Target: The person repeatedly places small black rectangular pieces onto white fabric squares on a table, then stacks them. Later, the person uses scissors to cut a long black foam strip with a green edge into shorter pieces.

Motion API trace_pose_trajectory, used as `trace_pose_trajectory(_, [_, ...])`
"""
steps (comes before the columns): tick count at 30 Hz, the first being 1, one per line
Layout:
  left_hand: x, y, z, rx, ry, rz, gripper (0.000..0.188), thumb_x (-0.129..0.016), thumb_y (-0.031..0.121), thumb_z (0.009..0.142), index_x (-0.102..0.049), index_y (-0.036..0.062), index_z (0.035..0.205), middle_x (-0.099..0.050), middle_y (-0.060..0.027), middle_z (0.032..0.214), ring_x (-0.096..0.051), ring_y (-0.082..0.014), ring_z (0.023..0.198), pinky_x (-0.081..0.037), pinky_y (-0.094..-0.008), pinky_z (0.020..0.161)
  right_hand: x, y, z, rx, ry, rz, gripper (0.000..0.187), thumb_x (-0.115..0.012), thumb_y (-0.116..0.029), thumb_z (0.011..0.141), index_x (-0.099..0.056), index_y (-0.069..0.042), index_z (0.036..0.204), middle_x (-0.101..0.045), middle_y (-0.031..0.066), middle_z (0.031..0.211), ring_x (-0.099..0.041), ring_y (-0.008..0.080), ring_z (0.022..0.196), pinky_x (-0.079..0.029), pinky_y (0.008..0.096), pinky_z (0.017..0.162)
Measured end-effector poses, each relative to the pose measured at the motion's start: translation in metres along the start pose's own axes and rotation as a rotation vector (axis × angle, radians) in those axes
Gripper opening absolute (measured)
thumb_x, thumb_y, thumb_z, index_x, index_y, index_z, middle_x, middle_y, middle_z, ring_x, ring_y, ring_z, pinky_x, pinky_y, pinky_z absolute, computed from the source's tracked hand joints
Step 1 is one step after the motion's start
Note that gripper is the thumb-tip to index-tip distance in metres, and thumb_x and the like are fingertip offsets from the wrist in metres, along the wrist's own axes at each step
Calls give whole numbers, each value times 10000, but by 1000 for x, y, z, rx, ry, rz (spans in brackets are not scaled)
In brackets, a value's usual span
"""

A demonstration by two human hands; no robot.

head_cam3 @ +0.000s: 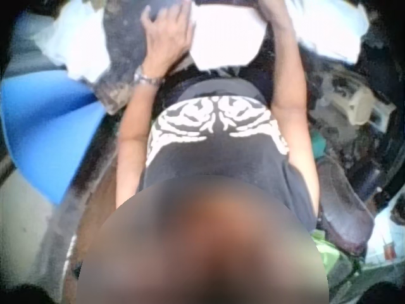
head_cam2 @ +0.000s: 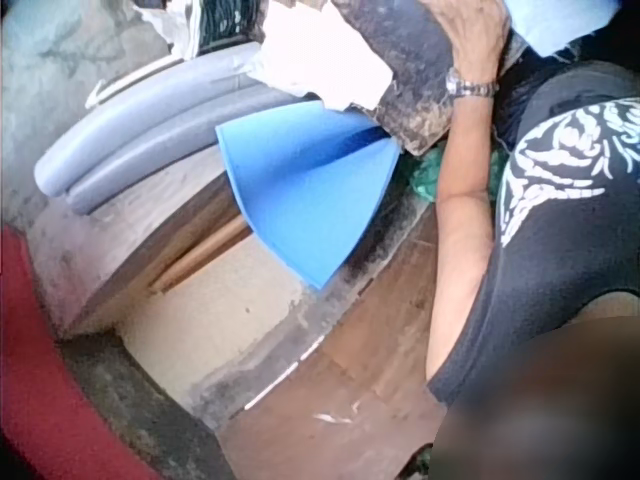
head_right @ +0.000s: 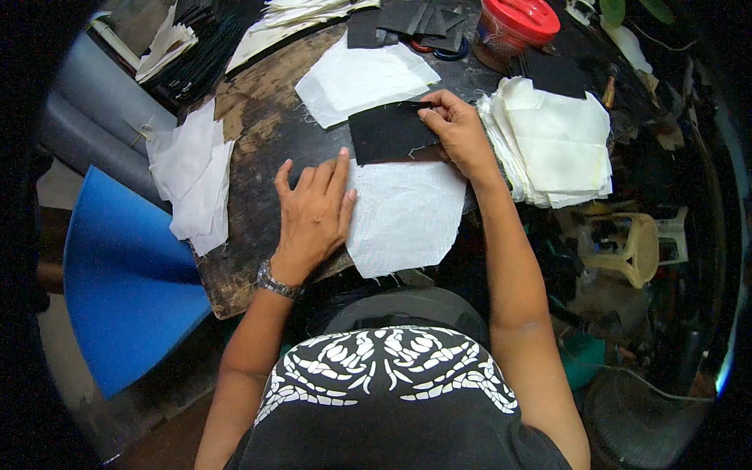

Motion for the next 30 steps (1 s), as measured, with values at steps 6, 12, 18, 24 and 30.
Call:
trace_pose_trajectory(6, [-2, 8, 2, -42, 26, 87, 495, -569, 275, 908, -525, 98, 1368, -565, -82, 1072, -529, -207, 983, -196, -572, 1071, -2, 1, 4, 46, -20, -66, 136, -613, -117, 944, -588, -45, 1056, -546, -73, 687, -432, -23, 497, -280, 156, 390])
trace_pose_trajectory(12, [-3, 9, 1, -44, 53, 104, 467, -589, 276, 890, -560, 125, 1331, -562, -101, 1101, -516, -225, 1028, -203, -577, 1061, -3, -1, 8, 95, -17, -172, 175, -637, -117, 923, -595, -15, 1060, -553, -46, 723, -472, 13, 587, -334, 180, 469])
trace_pose_trajectory(18, [-5, 6, 0, -25, 50, 68, 461, -591, 269, 887, -560, 142, 1329, -548, -108, 1142, -501, -237, 1079, -202, -574, 1064, 7, -10, 8, 132, -12, -484, 317, -725, -155, 836, -609, 7, 1083, -517, -10, 716, -472, 89, 657, -390, 252, 582])
trace_pose_trajectory(24, [-7, 2, 0, 15, 21, 7, 452, -580, 251, 892, -562, 148, 1333, -532, -115, 1155, -492, -246, 1082, -203, -553, 1075, 2, -16, 5, 177, -11, -551, 364, -747, -156, 808, -604, -12, 1109, -529, 19, 728, -501, 126, 672, -421, 289, 612])
trace_pose_trajectory(30, [-10, 0, -1, 21, 13, -6, 463, -548, 251, 906, -537, 135, 1355, -466, -123, 1381, -424, -257, 1271, -178, -571, 1098, -6, -41, -12, 328, 48, -858, 423, -722, -131, 810, -559, -27, 1187, -613, 105, 861, -588, 230, 778, -462, 338, 682])
Point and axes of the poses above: each hand's wrist, its own z-axis towards the middle knuckle, its own x-axis out of the back of the hand, y = z × x, the point moved 10 cm from there along z, towards the middle knuckle
